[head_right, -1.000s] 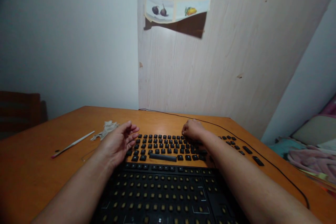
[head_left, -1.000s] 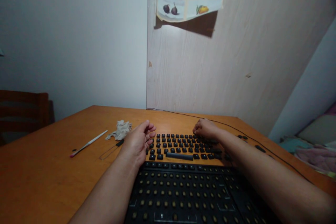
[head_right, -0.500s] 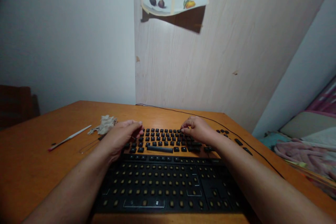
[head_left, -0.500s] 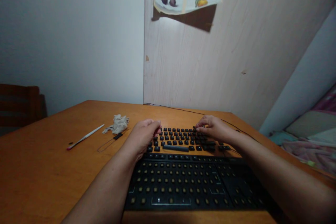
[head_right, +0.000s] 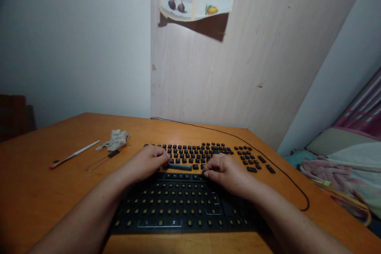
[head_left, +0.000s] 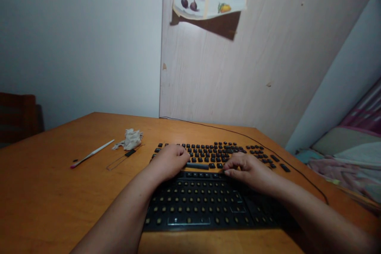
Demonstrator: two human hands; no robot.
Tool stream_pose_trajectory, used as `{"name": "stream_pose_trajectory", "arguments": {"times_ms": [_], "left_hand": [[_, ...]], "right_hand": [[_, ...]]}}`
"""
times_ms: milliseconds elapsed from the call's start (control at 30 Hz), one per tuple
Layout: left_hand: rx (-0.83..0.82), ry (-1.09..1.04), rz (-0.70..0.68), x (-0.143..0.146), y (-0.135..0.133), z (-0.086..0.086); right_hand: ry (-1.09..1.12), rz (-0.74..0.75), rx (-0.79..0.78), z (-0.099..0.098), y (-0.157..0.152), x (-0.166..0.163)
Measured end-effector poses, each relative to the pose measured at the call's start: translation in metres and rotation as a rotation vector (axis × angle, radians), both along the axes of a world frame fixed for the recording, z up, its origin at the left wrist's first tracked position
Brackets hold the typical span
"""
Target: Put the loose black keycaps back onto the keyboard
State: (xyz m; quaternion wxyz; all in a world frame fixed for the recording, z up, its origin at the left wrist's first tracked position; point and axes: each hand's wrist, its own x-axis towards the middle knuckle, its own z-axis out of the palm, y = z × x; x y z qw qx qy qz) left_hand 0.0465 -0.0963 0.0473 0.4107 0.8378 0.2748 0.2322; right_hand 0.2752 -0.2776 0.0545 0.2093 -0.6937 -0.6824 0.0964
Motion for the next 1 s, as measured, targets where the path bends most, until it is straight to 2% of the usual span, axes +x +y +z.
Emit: {"name": "stream_pose_trajectory", "arguments": {"times_ms": [200,833,1000], "left_hand": [[0.151,0.123,-0.026,0.0003,0.0013,-0.0032],[-0.005,0.036,0.002,-0.0005,-0.0043,-0.0008],[0.019,0.046,-0.026,0.0002,-0.0033,-0.0017]], "right_hand": [[0.007,0.010,-0.021,-0.0033,0.0019,-0.0043],[-0.076,0.005,-0.063,-0.0088,0.0059,-0.0037],[-0.081,-0.001,-0.067,-0.0075,0.0065,-0.0071]]}}
